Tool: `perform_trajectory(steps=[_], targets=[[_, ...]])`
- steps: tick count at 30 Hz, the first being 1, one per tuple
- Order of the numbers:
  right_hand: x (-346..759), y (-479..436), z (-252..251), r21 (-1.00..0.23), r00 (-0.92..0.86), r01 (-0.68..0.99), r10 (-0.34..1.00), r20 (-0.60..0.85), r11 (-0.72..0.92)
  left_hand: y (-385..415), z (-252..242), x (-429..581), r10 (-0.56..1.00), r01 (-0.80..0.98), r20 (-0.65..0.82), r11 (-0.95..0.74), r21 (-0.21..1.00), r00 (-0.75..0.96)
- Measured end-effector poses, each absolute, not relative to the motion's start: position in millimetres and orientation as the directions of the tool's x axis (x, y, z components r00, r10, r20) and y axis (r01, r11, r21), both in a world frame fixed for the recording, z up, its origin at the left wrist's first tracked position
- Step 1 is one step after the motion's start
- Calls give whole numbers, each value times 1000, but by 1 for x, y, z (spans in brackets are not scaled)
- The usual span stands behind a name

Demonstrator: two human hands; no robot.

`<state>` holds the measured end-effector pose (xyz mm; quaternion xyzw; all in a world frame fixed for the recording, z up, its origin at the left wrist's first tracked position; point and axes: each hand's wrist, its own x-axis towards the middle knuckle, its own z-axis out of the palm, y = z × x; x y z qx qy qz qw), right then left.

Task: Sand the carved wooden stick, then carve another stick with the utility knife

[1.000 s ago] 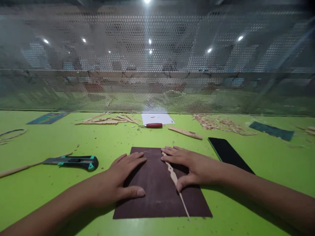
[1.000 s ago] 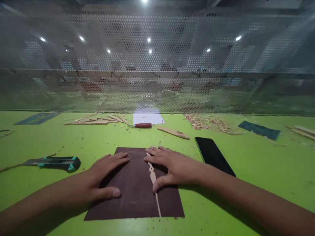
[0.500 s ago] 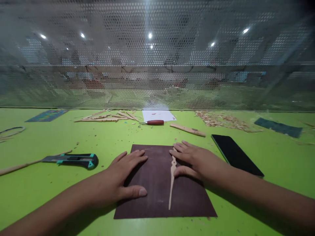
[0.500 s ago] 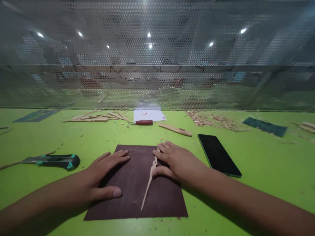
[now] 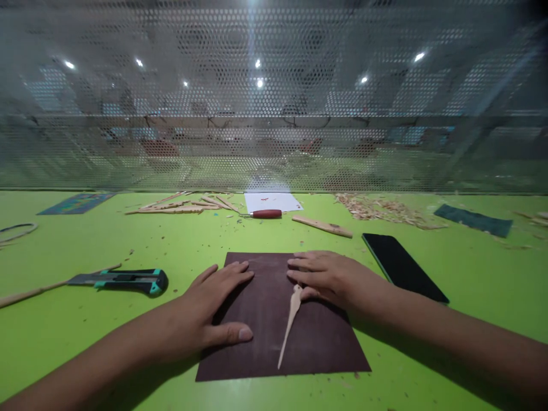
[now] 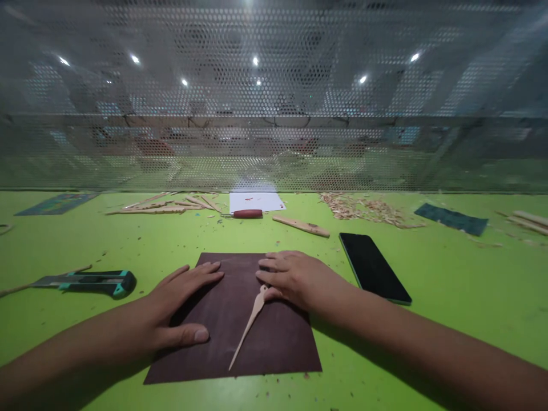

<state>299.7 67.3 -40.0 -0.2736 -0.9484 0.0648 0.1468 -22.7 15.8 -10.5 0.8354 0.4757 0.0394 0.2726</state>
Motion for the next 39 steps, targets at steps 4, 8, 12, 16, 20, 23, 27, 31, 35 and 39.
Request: perform_trajectory(steps=[4,8,12,16,20,23,27,31,35,39], targets=[[304,72,-36,-417,-816,361,499,292,834,16,-13,-24,824,788,-223,-362,498,520],[305,77,-38,-470,-805,345,514,297,812,15,-12,-24,826,792,-234,-350,500,513],[307,81,-41,-462,-821,322,487,298,826,15,-11,-23,822,800,-252,-346,491,510],[305,76,-40,-472,-818,305,481,314,827,15,-11,-23,820,790,-224,-376,484,528],[287,53,-34,-494,-834,238,437,337,836,15,-12,-23,821,782,-210,-381,493,532],[278,43,-33,-466,-863,144,341,372,873,15,-12,-23,816,776,-197,-399,488,544],[286,55,-35,-413,-848,180,354,395,893,16,-12,-22,810,776,-195,-415,475,553],[292,61,-34,-387,-855,209,360,373,898,16,-10,-21,808,779,-209,-409,475,552],[280,47,-32,-395,-861,170,331,387,903,16,-9,-22,803,774,-218,-401,490,554],[282,52,-35,-451,-858,171,357,368,876,17,-8,-22,795,773,-224,-412,482,563]])
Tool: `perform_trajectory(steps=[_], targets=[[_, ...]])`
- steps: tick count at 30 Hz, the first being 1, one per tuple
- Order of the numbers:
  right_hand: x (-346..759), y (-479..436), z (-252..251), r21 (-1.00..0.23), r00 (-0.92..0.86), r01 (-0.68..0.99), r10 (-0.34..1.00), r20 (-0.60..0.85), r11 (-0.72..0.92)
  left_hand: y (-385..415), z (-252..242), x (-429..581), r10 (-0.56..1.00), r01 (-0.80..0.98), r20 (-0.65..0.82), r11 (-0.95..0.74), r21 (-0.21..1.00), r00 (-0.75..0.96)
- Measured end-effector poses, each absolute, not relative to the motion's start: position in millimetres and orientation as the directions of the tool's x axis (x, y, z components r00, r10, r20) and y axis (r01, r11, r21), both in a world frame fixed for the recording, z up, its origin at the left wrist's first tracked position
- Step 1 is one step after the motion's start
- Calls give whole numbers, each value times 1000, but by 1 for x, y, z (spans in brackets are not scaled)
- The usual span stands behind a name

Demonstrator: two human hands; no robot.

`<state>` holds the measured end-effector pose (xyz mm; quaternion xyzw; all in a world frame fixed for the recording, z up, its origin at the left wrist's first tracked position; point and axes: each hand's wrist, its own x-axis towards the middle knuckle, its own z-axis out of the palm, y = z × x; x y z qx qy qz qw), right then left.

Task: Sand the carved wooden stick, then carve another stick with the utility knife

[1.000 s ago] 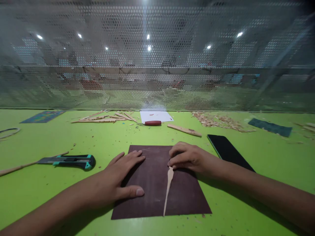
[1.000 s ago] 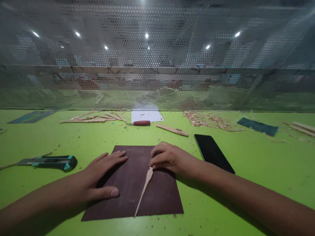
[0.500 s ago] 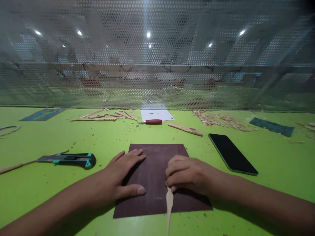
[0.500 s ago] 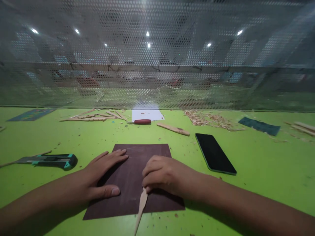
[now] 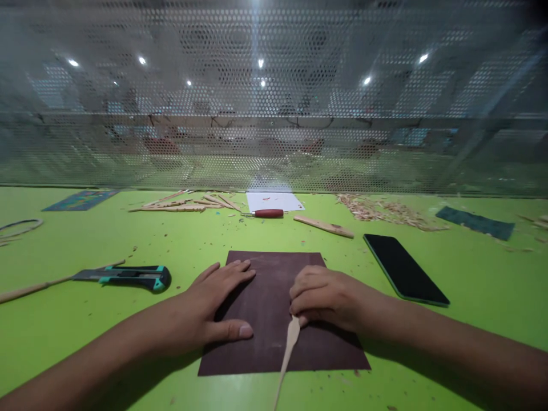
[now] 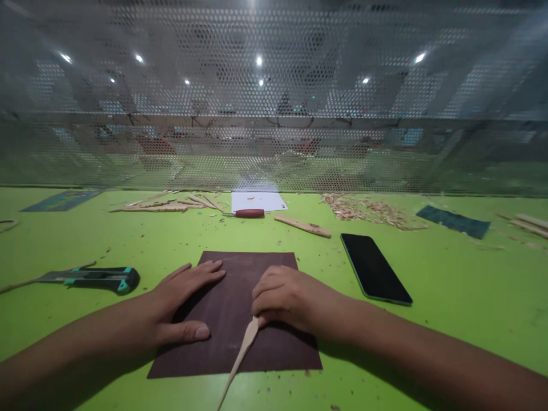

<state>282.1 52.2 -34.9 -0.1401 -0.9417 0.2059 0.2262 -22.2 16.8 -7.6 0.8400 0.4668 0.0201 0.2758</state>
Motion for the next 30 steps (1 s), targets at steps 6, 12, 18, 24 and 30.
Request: perform_trajectory(steps=[6,12,18,24,30], targets=[[297,67,-34,-483,-812,274,469,348,832,18,-5,-24,795,792,-273,-374,483,542],[278,41,-30,-543,-856,168,395,333,823,18,-8,-25,794,774,-229,-409,484,563],[283,51,-34,-518,-803,262,482,350,814,17,-8,-24,799,783,-243,-393,481,550],[283,54,-34,-490,-831,237,436,346,839,19,-7,-23,792,785,-260,-388,483,552],[283,55,-34,-490,-847,210,407,341,846,18,-7,-23,794,795,-269,-389,466,546]])
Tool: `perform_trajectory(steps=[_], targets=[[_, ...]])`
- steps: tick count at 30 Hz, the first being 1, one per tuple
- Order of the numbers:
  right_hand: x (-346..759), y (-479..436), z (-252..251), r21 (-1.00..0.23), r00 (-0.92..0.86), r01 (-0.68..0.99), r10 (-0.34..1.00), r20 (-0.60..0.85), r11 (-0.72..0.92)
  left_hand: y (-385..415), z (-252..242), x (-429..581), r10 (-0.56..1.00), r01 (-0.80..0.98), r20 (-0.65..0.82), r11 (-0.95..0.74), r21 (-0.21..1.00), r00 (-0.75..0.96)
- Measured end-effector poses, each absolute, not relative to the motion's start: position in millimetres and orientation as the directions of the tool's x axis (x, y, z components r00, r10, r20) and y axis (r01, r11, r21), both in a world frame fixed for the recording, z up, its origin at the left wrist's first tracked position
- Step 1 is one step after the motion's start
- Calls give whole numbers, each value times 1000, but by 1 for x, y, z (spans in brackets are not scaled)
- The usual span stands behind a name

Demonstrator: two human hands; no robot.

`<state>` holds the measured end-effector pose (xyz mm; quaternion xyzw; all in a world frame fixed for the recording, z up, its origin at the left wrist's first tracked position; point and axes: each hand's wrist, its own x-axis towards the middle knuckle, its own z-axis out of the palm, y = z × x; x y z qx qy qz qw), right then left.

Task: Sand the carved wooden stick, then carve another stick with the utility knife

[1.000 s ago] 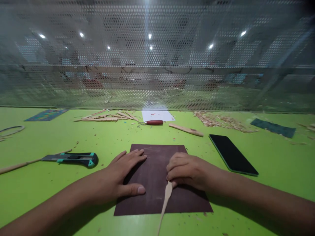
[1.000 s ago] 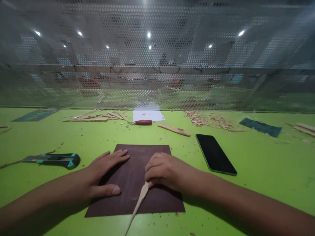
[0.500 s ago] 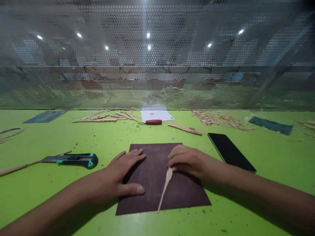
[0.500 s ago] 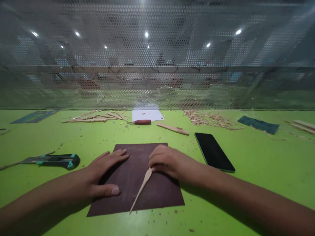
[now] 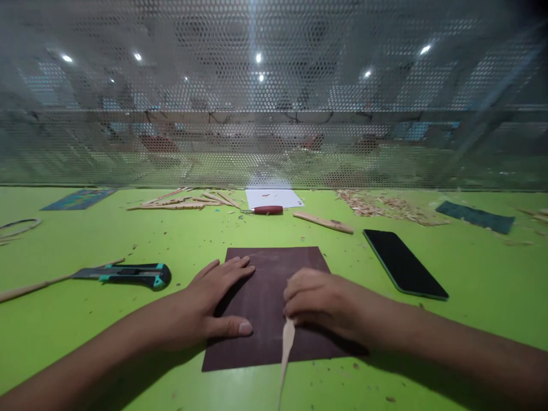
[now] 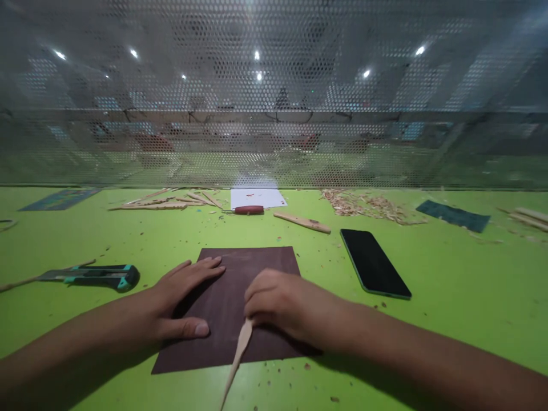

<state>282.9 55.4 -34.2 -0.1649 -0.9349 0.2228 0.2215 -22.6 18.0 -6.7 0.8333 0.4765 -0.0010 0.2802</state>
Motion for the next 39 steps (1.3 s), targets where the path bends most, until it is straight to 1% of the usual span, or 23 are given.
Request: perform_trajectory(steps=[1,5,6,8,10,11,14,16,18,19,20,22,24,27,29,31,35,36,39], targets=[[282,55,-34,-490,-865,178,373,336,854,18,-6,-22,793,794,-268,-388,468,546],[285,57,-32,-476,-805,303,489,336,825,17,-5,-22,802,796,-271,-364,484,532],[285,57,-31,-473,-799,314,498,336,823,17,-5,-22,803,794,-269,-363,488,532],[284,55,-32,-480,-828,276,460,320,832,17,-5,-22,801,790,-263,-368,490,537],[284,55,-34,-496,-874,183,371,313,849,17,-4,-21,800,790,-261,-375,485,541],[285,57,-34,-488,-868,176,368,334,855,17,-4,-21,800,790,-261,-376,484,541],[292,65,-33,-475,-814,277,466,346,835,18,-4,-20,796,785,-255,-388,483,550],[290,61,-32,-472,-809,294,480,340,831,18,-4,-21,790,775,-239,-408,482,565],[281,47,-32,-473,-839,254,436,326,844,20,-6,-23,778,760,-222,-438,480,588],[275,40,-32,-465,-862,216,391,323,859,21,-7,-24,769,755,-223,-449,478,599],[270,34,-33,-443,-888,184,341,308,878,22,-8,-26,760,752,-231,-457,476,608],[266,32,-32,-400,-897,168,307,317,901,25,-9,-28,745,751,-250,-465,470,618],[274,44,-30,-387,-869,218,359,341,896,26,-9,-29,741,750,-254,-471,464,622],[296,69,-30,-395,-796,347,489,355,851,27,-7,-27,737,750,-252,-483,453,627],[301,72,-31,-386,-773,385,522,361,838,27,-6,-26,737,753,-257,-482,447,625],[295,61,-32,-374,-785,376,506,357,848,27,-6,-26,738,753,-261,-474,457,623],[279,35,-34,-361,-870,253,374,321,898,26,-7,-27,737,754,-270,-463,466,620],[279,35,-33,-359,-873,246,367,322,900,26,-7,-27,737,754,-268,-467,461,621],[288,50,-31,-356,-821,343,462,336,869,26,-8,-26,745,756,-252,-474,452,618]])
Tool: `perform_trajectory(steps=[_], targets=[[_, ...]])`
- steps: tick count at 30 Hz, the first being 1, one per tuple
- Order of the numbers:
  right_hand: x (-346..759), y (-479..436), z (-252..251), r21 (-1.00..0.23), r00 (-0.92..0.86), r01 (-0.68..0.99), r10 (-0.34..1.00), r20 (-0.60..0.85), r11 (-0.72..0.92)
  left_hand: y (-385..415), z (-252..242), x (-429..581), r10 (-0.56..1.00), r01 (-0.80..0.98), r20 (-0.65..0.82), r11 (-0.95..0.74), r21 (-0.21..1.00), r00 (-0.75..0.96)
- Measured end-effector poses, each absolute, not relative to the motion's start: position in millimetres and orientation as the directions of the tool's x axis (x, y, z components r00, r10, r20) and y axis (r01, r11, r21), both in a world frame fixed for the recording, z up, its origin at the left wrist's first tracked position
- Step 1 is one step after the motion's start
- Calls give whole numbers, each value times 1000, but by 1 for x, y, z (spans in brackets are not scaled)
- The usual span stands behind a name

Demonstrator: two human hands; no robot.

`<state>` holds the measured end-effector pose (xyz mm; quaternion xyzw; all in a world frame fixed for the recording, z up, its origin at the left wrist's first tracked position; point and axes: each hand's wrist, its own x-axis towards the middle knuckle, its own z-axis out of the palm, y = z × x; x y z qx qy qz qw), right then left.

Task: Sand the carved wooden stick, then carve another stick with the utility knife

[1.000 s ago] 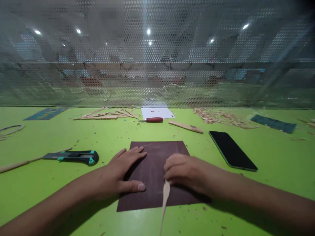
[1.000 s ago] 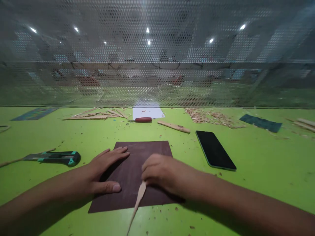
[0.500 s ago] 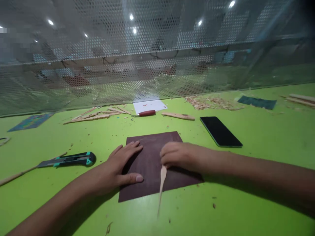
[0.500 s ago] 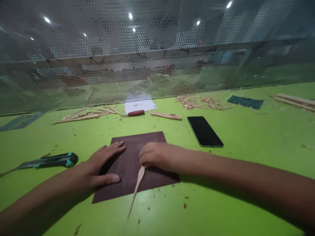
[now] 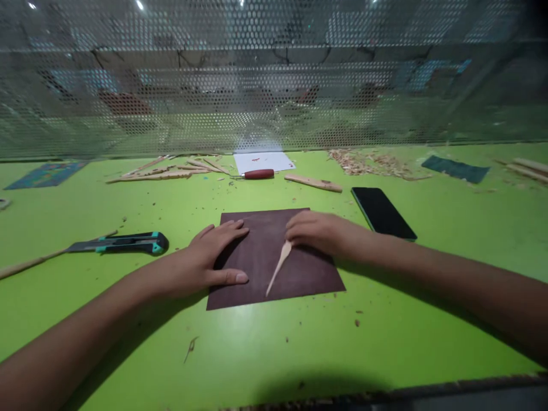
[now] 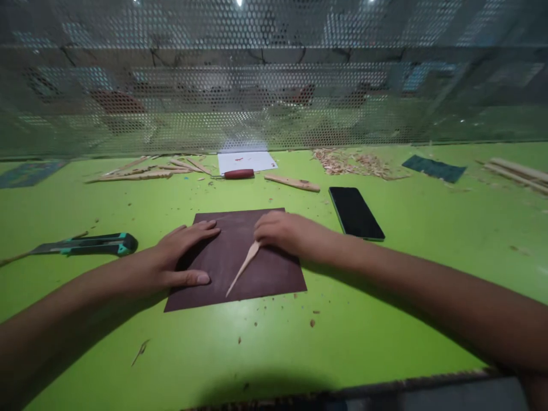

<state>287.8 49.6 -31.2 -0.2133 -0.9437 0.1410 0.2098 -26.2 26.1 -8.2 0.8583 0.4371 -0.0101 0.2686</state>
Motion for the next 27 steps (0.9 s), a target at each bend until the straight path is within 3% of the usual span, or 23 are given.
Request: perform_trajectory(steps=[4,8,13,18,23,27], targets=[[290,49,-28,-343,-791,396,506,345,852,27,-9,-26,740,741,-243,-470,480,627],[282,32,-31,-347,-879,239,354,320,907,26,-9,-24,743,736,-239,-458,499,625],[285,43,-34,-340,-797,387,497,345,857,24,-7,-23,760,748,-236,-442,495,606],[280,38,-31,-357,-874,262,377,306,897,24,-8,-24,756,734,-218,-453,505,617],[281,47,-33,-382,-787,379,511,346,843,22,-6,-24,762,736,-226,-431,522,607],[277,44,-38,-400,-849,278,418,323,873,21,-6,-25,771,738,-225,-415,532,595]])
